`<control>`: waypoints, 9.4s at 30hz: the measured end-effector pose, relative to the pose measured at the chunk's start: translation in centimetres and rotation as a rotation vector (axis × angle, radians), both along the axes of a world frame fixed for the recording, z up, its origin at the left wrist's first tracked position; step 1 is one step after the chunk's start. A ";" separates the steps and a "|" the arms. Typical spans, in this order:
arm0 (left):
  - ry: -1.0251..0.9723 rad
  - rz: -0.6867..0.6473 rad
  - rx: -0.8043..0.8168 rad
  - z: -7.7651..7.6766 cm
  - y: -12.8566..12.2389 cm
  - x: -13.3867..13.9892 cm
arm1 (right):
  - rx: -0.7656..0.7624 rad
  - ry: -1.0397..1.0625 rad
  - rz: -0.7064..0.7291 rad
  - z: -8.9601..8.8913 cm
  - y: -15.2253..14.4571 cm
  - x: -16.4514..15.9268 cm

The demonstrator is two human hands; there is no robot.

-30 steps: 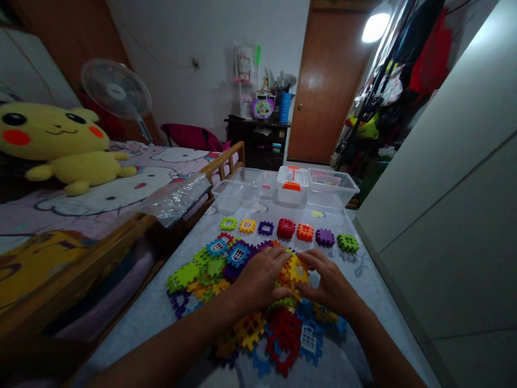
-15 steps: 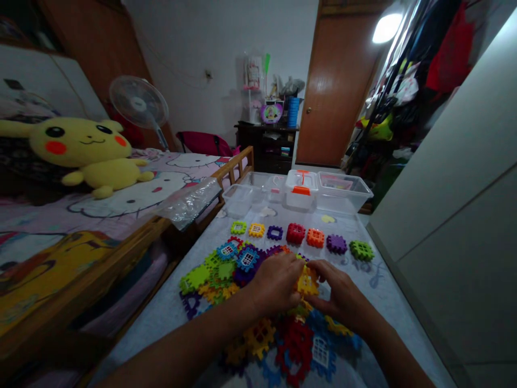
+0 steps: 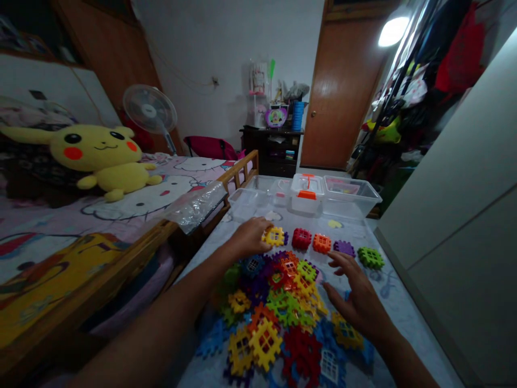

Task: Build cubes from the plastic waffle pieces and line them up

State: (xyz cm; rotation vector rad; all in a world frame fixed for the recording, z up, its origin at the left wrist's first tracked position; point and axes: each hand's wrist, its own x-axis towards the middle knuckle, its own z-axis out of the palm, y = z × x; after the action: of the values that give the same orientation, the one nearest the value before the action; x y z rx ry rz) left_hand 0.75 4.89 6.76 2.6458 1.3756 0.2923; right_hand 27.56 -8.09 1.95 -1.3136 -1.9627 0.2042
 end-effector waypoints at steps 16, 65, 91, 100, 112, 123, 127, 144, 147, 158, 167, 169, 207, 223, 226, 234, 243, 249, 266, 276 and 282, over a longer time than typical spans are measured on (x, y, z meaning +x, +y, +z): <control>0.202 0.069 -0.173 -4.0 7.5 -2.0 | -0.016 0.039 -0.051 -1.2 0.8 0.9; -0.546 0.437 -0.312 -6.9 -4.9 -10.4 | -0.301 -0.243 0.135 -2.5 2.6 -0.9; -1.044 0.430 -0.731 -5.9 -5.0 -11.7 | -0.337 -0.012 0.001 -2.4 2.1 0.9; -0.875 0.510 -0.525 -6.8 -4.1 -12.1 | -0.231 0.112 -0.278 -2.3 2.5 2.5; -0.829 0.503 -0.505 -7.1 -4.1 -11.9 | -0.321 -0.404 -0.245 -1.8 1.8 2.9; -0.847 0.493 -0.487 -6.9 -4.2 -11.5 | -0.397 -0.335 -0.066 -2.2 1.2 1.8; -0.816 0.488 -0.482 -6.9 -4.1 -11.6 | -0.425 -0.353 -0.087 -3.0 1.5 2.9; -0.788 0.486 -0.449 -6.4 -4.4 -11.2 | -0.357 -0.358 -0.206 -4.2 2.2 3.7; -0.786 0.483 -0.446 -6.5 -4.4 -11.3 | -0.356 -0.312 -0.183 -4.2 2.2 3.8; -0.801 0.461 -0.476 -6.9 -4.4 -11.4 | 0.006 0.180 -0.345 -1.0 1.9 3.4; -0.749 0.447 -0.470 -7.7 -4.2 -11.9 | -0.257 -0.150 0.121 -1.7 1.1 -1.3; -0.743 0.436 -0.469 -7.8 -4.1 -12.0 | -0.287 -0.208 0.170 -1.7 1.0 -2.0; -0.734 0.425 -0.455 -7.7 -4.0 -11.9 | -0.352 -0.301 0.161 -0.5 1.2 0.5; -0.697 0.461 -0.418 -7.0 -4.2 -11.5 | -0.574 -0.385 0.115 3.1 -5.0 2.4; -0.688 0.451 -0.400 -7.0 -4.2 -11.6 | -0.578 -0.350 0.124 2.8 -4.5 2.2; -0.721 0.456 -0.425 -7.1 -4.2 -11.5 | -0.573 -0.138 -0.060 1.3 -2.8 3.2; -0.710 0.464 -0.413 -7.1 -4.1 -11.4 | -0.444 -0.402 -0.125 0.0 -3.4 3.2; -0.695 0.465 -0.390 -7.1 -4.1 -11.5 | -0.454 -0.413 -0.128 0.7 -3.1 2.7; -0.674 0.435 -0.361 -7.3 -4.2 -11.5 | -0.402 -0.456 -0.041 -0.2 1.3 0.1; -0.535 0.405 -0.083 -7.5 -4.1 -11.6 | -0.366 -0.345 -0.046 0.1 1.3 -0.4; -0.504 0.224 0.115 -2.7 -7.7 -6.9 | -0.313 -0.128 0.081 0.6 0.7 -2.2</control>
State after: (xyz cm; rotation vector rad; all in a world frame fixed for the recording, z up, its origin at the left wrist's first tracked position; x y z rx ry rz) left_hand -6.13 -2.80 4.06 2.2617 1.4988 1.0101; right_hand 25.38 -7.42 2.56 -1.4748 -2.1583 0.4947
